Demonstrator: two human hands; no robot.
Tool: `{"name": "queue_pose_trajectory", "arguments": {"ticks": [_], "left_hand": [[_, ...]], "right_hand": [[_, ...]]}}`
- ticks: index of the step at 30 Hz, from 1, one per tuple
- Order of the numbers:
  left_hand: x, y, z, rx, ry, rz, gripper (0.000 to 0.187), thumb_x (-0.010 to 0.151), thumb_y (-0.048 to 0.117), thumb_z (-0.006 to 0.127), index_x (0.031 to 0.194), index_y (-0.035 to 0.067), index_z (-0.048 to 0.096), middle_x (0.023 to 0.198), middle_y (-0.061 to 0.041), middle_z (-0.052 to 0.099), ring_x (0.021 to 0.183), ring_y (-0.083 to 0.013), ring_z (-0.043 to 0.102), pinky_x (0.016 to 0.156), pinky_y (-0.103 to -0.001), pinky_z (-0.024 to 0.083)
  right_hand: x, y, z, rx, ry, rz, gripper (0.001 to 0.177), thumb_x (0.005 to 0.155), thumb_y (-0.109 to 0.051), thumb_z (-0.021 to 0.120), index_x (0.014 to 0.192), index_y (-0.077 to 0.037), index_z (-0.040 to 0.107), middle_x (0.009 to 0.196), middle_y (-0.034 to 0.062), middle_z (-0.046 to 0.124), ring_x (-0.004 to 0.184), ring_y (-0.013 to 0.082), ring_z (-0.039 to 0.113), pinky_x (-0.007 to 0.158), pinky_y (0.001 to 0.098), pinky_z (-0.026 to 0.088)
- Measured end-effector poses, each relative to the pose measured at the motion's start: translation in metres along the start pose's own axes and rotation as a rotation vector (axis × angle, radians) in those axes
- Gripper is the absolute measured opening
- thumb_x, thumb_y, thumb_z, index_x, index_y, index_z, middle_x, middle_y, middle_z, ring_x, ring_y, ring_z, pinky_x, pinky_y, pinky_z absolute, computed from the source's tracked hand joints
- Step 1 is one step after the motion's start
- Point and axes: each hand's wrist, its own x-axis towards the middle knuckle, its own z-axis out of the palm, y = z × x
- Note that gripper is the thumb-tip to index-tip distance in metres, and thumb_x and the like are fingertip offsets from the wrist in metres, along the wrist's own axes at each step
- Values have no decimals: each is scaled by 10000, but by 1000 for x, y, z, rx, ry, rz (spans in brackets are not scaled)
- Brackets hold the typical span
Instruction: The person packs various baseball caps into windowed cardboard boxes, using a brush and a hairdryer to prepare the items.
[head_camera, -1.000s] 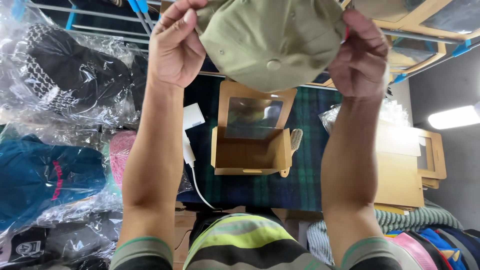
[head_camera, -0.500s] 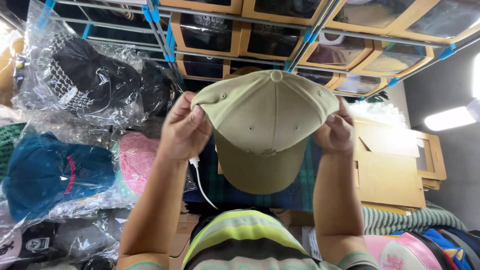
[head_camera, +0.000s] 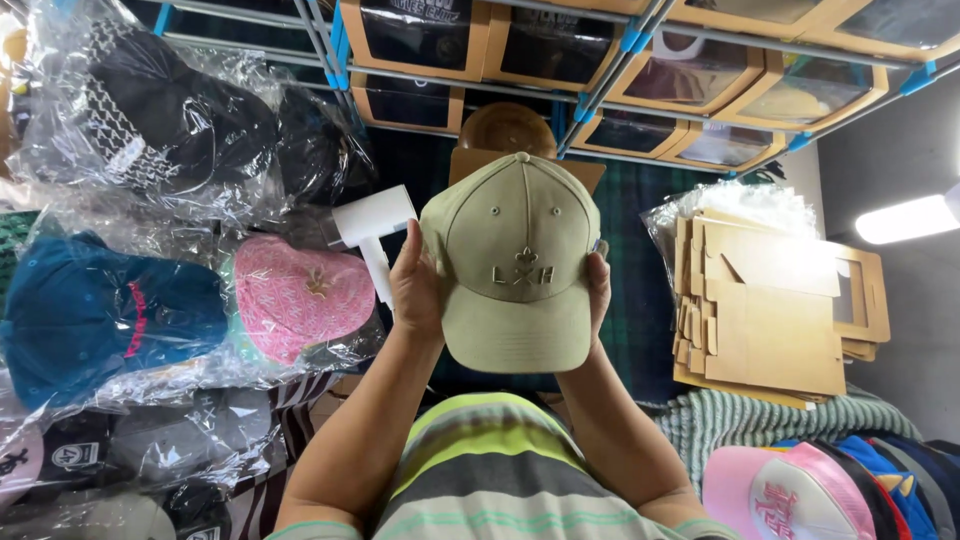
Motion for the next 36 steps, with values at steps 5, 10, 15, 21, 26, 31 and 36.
{"name": "queue_pose_trajectory", "arguments": {"ticks": [5, 10, 15, 21, 26, 31, 36], "left_hand": [[12, -14, -31, -198, 18, -179, 268, 976, 286, 647, 1063, 49, 737, 946, -197, 764, 789, -310, 748, 815, -412, 583], [9, -14, -31, -240, 64, -214, 244, 944, 168, 669, 980, -63, 736, 870, -266, 751, 699, -350, 752, 718, -412, 596], [27, -35, -59, -191, 116, -155, 310, 944, 180, 673, 1137, -55, 736, 992, -273, 752, 764, -358, 761, 732, -402, 603], [19, -42, -87, 411, 51, 337, 609, 1043, 310, 578, 1552, 72, 344, 1354, -213, 528, 1258, -304, 549, 1120, -464, 422], [-16, -6, -85, 944, -517, 645, 643, 993, 404, 519, 1515, 36, 447, 1594, -203, 353, 1537, -387, 221, 1260, -546, 137], [-13, -8, -87, 1255, -713, 718, 839, 859, 400, 802, 1543, 79, 436, 1633, -250, 285, 1519, -478, 230, 1241, -562, 211], [-17, -7, -79, 1116, -834, 597, 1293, 631, 821, 695, 1612, 86, 283, 1690, -239, 125, 1559, -464, 11, 1257, -583, 15]], "right_hand": [[5, 2, 1, 25, 39, 33, 530, 1029, -461, 493, 1253, -16, 675, 1126, 216, 734, 1024, 372, 732, 1060, 555, 533], [-1, 1, -3, 50, 78, 69, 516, 1022, -456, 505, 1230, -20, 685, 1121, 215, 736, 1023, 379, 731, 1054, 569, 531], [-2, -2, -3, 81, 120, 109, 497, 1012, -450, 521, 1199, -25, 698, 1114, 214, 738, 1023, 388, 730, 1047, 588, 527], [-14, -10, -10, 115, 162, 150, 479, 1003, -444, 536, 1168, -30, 710, 1108, 213, 740, 1022, 397, 729, 1040, 606, 524], [-7, -12, -11, 141, 207, 174, 465, 995, -439, 548, 1145, -34, 720, 1103, 212, 742, 1022, 404, 729, 1035, 620, 522], [-18, -12, -18, 166, 257, 224, 452, 988, -435, 560, 1122, -37, 729, 1098, 211, 744, 1021, 411, 728, 1029, 634, 520], [-17, -10, -20, 199, 311, 270, 436, 979, -429, 575, 1091, -42, 742, 1092, 210, 746, 1021, 420, 727, 1022, 653, 516]]}}
